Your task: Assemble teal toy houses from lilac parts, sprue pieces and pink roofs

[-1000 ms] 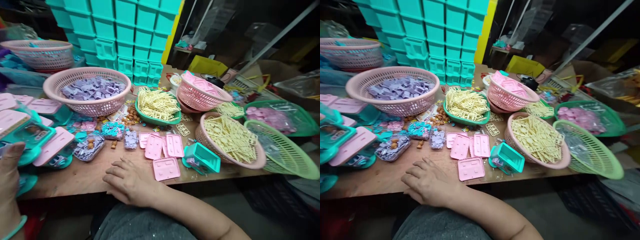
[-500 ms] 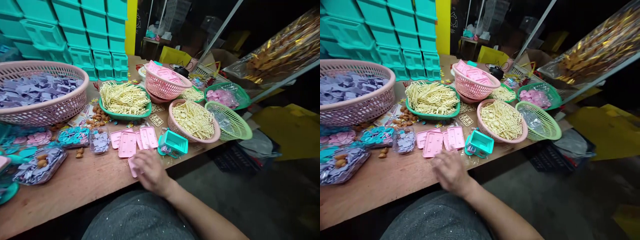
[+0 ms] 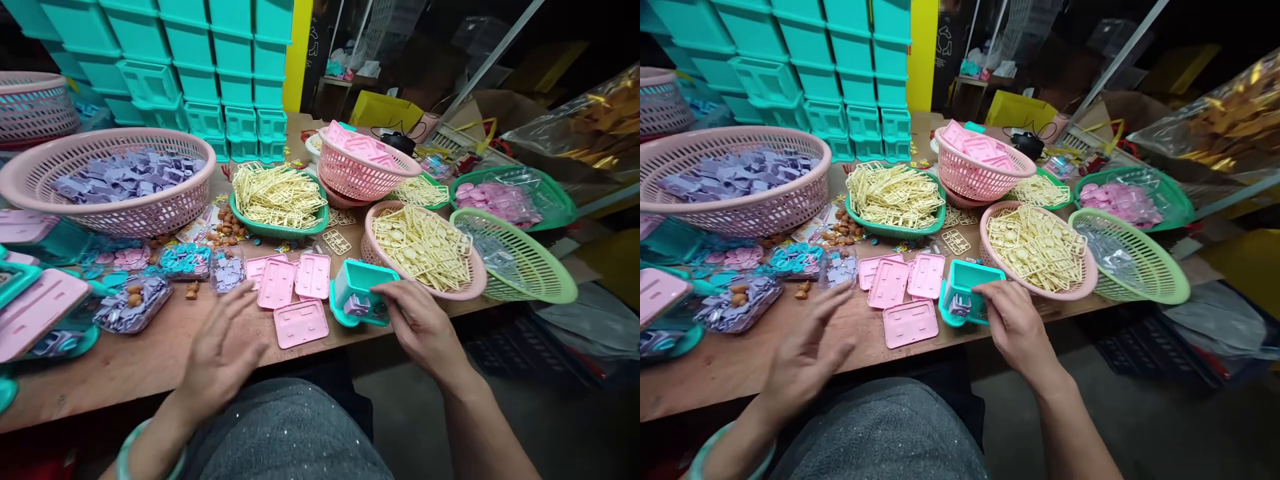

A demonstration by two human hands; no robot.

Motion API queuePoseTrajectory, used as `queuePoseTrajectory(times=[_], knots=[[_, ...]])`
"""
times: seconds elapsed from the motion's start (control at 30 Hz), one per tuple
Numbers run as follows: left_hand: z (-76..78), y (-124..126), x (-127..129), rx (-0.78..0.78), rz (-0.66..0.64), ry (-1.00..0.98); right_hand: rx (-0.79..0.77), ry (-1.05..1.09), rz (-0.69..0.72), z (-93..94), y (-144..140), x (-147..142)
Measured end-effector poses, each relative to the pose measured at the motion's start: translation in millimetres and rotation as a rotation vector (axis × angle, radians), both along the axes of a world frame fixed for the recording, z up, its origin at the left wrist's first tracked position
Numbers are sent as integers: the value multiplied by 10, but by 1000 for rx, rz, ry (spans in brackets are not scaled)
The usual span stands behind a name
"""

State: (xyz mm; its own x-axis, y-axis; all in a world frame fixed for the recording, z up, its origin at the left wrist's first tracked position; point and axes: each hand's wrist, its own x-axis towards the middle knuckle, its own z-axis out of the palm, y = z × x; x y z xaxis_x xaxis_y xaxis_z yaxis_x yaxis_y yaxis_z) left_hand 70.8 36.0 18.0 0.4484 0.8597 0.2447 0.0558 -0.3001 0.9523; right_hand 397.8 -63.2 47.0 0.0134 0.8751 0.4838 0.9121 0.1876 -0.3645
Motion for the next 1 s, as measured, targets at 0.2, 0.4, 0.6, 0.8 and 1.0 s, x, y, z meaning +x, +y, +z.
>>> queuePoseTrajectory(times=[0.2,0.4,0.6,0.8,1.0], knots=[[-63,114,218,-315,-269,-163,-112,266,434,401,441,-506],[3,58,-26,-629,-59,-321,-45,468,581,245,910,-1229],[-43,-205,-391,-624,212,-357,-251,760,461,-209,698,-1669],[-18,-389,-528,-515,54,-246,-572,976,611,-354,522,-1617],[90,-423,-422,-479,126,-177,-600,1040,587,-230,530,-1573]])
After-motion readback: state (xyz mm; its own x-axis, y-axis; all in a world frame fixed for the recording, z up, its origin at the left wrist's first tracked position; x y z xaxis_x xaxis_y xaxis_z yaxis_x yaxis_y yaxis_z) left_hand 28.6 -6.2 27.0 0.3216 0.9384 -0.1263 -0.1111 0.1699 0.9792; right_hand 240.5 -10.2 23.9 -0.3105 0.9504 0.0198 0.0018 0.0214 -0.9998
